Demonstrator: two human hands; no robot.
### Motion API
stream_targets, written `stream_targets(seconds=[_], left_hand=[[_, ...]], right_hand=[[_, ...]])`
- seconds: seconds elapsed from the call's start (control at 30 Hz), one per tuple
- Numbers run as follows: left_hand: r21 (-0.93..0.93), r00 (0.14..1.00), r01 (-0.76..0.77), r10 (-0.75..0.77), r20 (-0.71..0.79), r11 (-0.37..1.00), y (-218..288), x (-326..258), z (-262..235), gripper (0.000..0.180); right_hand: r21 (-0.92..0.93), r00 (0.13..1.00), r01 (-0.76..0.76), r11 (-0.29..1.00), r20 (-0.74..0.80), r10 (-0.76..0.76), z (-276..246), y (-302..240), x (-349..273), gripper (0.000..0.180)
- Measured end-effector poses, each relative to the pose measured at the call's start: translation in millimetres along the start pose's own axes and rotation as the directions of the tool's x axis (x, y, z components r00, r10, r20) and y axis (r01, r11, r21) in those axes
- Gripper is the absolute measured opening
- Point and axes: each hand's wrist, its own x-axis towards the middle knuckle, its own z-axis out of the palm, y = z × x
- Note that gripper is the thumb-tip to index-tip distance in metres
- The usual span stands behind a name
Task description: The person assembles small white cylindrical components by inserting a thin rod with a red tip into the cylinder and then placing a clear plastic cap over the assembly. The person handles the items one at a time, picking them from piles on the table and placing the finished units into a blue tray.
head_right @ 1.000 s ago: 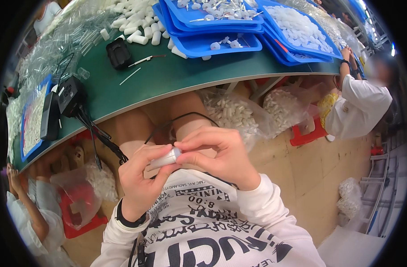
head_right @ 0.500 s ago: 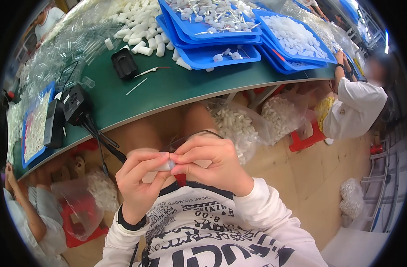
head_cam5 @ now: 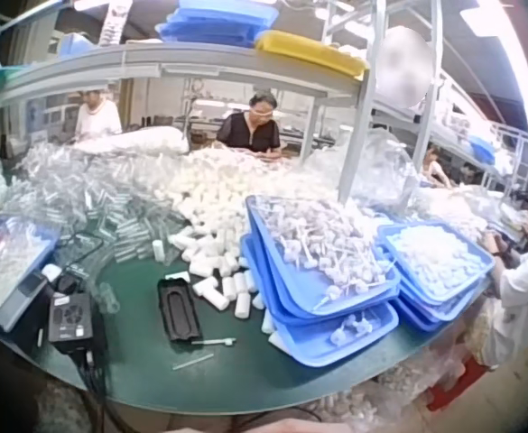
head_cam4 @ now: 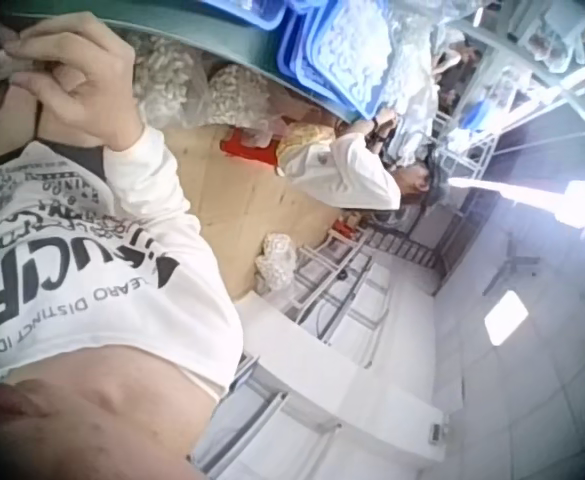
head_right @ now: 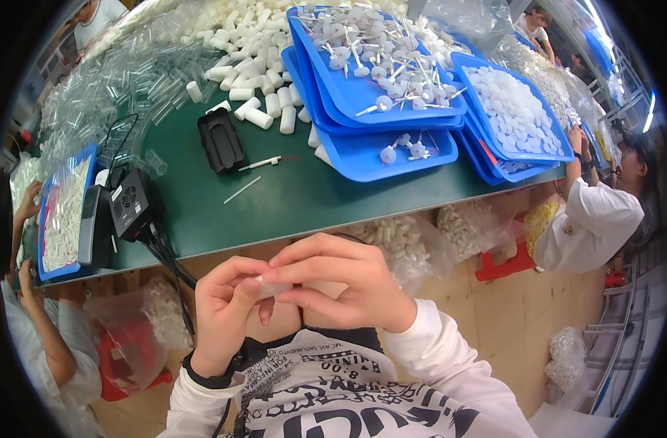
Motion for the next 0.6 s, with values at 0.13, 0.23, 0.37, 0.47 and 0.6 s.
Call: stream_targets(seconds=[0.13,0.23,0.37,0.47,0.6], left_hand=[[0.148,0.996,-0.082,0.087,-0.030,0.986,8,2,5,0.028],[0.211,0.996,-0.077,0.082,-0.017,0.974,12,2,1,0.028],[0.231,0.996,-0.081,0.089,-0.025,0.970,13,5,0,0.027],[0.285,0.994,-0.082,0.099,-0.047,0.955,9,6,0,0.028],[0.573,0.955,-0.279,0.287,0.079,0.770,3,9,-4,0.029]], right_hand=[[0.052,0.988,-0.060,0.997,-0.141,0.067,6,7,10,0.025],[0.034,0.994,-0.011,0.999,-0.109,0.014,2,10,13,0.024],[-0.065,0.996,0.074,0.995,-0.035,-0.076,-4,13,18,0.020],[-0.075,0.997,0.072,0.995,-0.006,-0.072,-4,15,19,0.015],[-0.044,0.995,0.097,0.994,0.010,-0.097,-8,20,15,0.017]])
